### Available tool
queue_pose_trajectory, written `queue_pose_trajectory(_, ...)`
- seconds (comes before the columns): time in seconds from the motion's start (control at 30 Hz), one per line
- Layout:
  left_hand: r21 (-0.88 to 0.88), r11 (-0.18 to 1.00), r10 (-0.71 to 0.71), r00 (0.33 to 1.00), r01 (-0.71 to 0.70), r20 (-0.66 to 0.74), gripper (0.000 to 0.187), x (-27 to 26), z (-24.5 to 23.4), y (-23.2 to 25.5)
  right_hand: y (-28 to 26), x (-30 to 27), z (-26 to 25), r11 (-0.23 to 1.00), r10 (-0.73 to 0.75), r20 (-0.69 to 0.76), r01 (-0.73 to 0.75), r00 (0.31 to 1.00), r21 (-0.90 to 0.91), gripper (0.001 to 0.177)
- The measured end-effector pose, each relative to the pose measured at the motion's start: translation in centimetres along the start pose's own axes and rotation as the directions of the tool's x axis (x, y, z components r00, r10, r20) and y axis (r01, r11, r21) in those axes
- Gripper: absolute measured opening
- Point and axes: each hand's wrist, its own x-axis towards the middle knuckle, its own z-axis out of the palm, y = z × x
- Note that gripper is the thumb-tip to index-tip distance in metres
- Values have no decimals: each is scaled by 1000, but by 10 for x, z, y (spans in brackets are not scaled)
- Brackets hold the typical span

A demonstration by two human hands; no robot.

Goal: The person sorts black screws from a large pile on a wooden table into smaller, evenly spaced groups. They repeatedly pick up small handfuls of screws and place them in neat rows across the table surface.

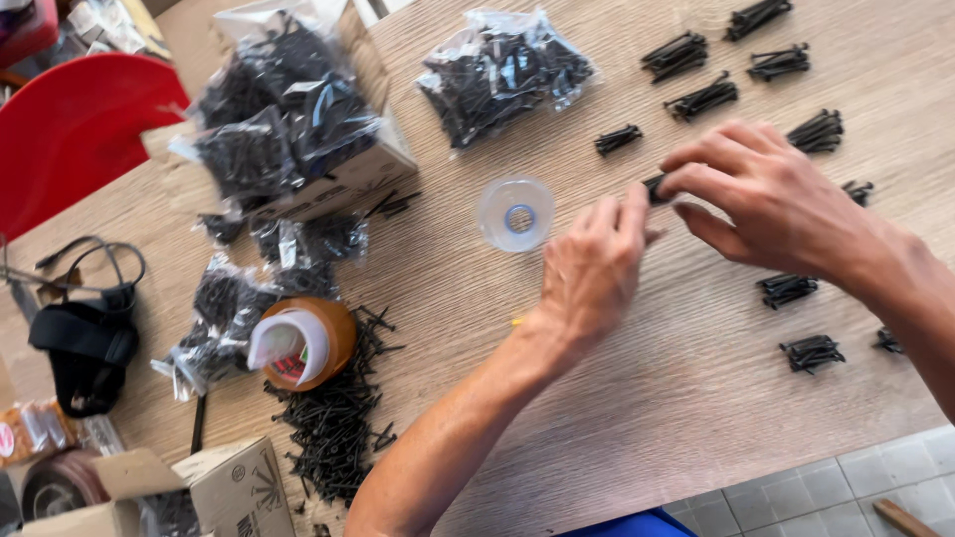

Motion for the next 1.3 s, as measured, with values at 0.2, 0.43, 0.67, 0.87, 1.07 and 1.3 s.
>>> queue_pose_trajectory(0.2,-57,962,252,951,-266,-179,13,-69,-110,15,-87,2,-31,984,-51,-139,74,989,163,12)
queue_pose_trajectory(0.43,-84,995,21,941,-52,-337,16,-168,-196,-72,-216,37,44,831,-267,38,210,963,516,20)
queue_pose_trajectory(0.67,-105,987,-163,772,125,-614,36,-245,-223,-146,-312,80,126,841,-228,-48,222,972,494,19)
queue_pose_trajectory(0.87,-121,992,-107,760,37,-641,31,-253,-225,-145,-347,99,149,916,-142,-161,191,977,351,13)
queue_pose_trajectory(1.07,9,999,-29,858,39,-512,22,-265,-237,-141,-332,86,140,923,-111,-136,153,984,354,14)
queue_pose_trajectory(1.3,237,970,-133,931,52,340,52,-302,-229,-127,-302,61,116,904,-11,-29,22,1000,427,24)
